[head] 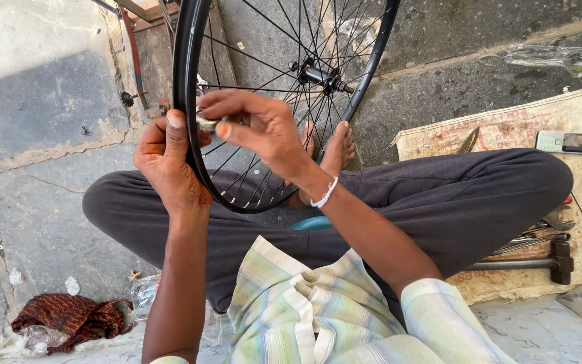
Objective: The person is sitting on the floor and threading small metal components onto the ends of spokes through the holes in a bicycle rim by hand.
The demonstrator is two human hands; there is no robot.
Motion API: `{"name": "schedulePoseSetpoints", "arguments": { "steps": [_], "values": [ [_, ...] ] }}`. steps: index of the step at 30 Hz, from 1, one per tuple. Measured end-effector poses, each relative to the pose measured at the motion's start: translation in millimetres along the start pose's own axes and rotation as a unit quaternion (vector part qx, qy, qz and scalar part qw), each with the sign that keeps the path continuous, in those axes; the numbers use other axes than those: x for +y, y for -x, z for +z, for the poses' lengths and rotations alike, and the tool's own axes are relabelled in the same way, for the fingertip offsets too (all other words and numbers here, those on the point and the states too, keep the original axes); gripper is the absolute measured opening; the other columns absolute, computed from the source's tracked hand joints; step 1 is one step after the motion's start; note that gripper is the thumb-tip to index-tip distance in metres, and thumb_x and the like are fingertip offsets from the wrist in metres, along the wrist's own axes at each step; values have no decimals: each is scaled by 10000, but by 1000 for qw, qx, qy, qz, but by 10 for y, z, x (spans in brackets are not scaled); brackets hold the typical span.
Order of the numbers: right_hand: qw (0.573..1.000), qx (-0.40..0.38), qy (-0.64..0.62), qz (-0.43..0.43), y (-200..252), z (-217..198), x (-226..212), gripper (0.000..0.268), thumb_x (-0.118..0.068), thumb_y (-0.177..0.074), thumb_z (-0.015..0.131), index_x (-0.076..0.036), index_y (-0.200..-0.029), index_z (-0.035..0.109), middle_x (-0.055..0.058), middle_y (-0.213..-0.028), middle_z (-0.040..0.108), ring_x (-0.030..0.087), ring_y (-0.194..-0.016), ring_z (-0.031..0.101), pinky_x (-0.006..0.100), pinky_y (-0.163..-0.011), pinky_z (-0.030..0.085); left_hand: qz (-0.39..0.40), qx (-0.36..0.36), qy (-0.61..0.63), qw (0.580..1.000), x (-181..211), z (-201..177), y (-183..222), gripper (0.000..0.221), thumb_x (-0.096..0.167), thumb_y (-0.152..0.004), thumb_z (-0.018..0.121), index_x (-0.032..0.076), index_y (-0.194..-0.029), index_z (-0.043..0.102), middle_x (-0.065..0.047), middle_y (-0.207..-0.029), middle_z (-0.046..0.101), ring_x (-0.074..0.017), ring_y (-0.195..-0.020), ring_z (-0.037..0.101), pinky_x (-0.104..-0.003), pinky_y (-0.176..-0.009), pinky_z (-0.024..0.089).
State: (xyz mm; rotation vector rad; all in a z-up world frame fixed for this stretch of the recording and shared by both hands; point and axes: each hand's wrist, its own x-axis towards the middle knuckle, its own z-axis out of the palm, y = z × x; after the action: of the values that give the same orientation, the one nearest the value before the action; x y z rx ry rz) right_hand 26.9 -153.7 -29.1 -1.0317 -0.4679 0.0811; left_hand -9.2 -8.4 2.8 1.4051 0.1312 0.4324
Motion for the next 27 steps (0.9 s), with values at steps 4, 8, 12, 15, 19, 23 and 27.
{"name": "schedulePoseSetpoints", "arguments": {
  "steps": [4, 8, 12, 15, 19, 23, 27],
  "values": [
    [995, 20, 100, 3, 5, 121, 36, 301, -89, -938, 684, -38, -1223, 601, 55, -1226, 693, 111, -1047, 744, 319, -783, 593, -13, -12, -2, 1000, 9, -56, 60, 282, 311, -949, 759, 38, -993, 706, -22, -871, 706, -82, -773, 657, -257, -697, 559],
    [884, 25, 457, -98, -94, 164, -32, 451, 18, -792, 771, 4, -1225, 645, 111, -1131, 724, 242, -1111, 680, 386, -937, 590, 6, -14, -10, 1000, 34, 15, 13, 293, 260, -1100, 739, -21, -1021, 707, -33, -844, 657, -70, -746, 569, -241, -725, 458],
    [998, -7, 62, 7, -5, 93, -28, 370, 16, -882, 745, -7, -1234, 631, 120, -1170, 717, 187, -1023, 688, 382, -839, 553, 17, 4, -35, 999, 25, -12, 12, 303, 277, -1043, 741, -13, -964, 699, -54, -880, 701, -108, -781, 633, -254, -718, 518],
    [999, 32, -8, 7, 38, 101, 9, 232, -56, -941, 676, -30, -1166, 626, 55, -1236, 684, 129, -1081, 713, 360, -893, 583, 18, -24, -23, 999, 49, -35, 42, 321, 318, -996, 749, 3, -954, 705, -38, -875, 695, -102, -788, 652, -256, -730, 555],
    [915, 25, 394, -84, -72, 169, -6, 465, -41, -848, 733, -15, -1286, 577, 64, -1165, 700, 173, -1055, 706, 337, -830, 600, 6, -19, -17, 1000, 79, 47, 3, 311, 311, -992, 746, 4, -975, 699, -35, -899, 697, -93, -807, 640, -242, -732, 539],
    [983, -4, 179, -41, 19, 135, -55, 496, 12, -857, 789, 27, -1307, 581, 151, -1197, 672, 199, -1083, 659, 365, -801, 547, 5, 22, -70, 997, 33, -6, -20, 354, 267, -1071, 749, -30, -898, 664, -66, -869, 687, -100, -755, 563, -243, -680, 442],
    [996, 36, 79, -10, 65, 132, 15, 193, -98, -964, 684, -18, -1119, 601, 81, -1247, 661, 137, -1029, 696, 359, -879, 578, 21, -36, 3, 999, -35, -80, 14, 301, 288, -1005, 758, -10, -1022, 719, -34, -915, 686, -102, -813, 639, -261, -758, 543]
  ]
}}
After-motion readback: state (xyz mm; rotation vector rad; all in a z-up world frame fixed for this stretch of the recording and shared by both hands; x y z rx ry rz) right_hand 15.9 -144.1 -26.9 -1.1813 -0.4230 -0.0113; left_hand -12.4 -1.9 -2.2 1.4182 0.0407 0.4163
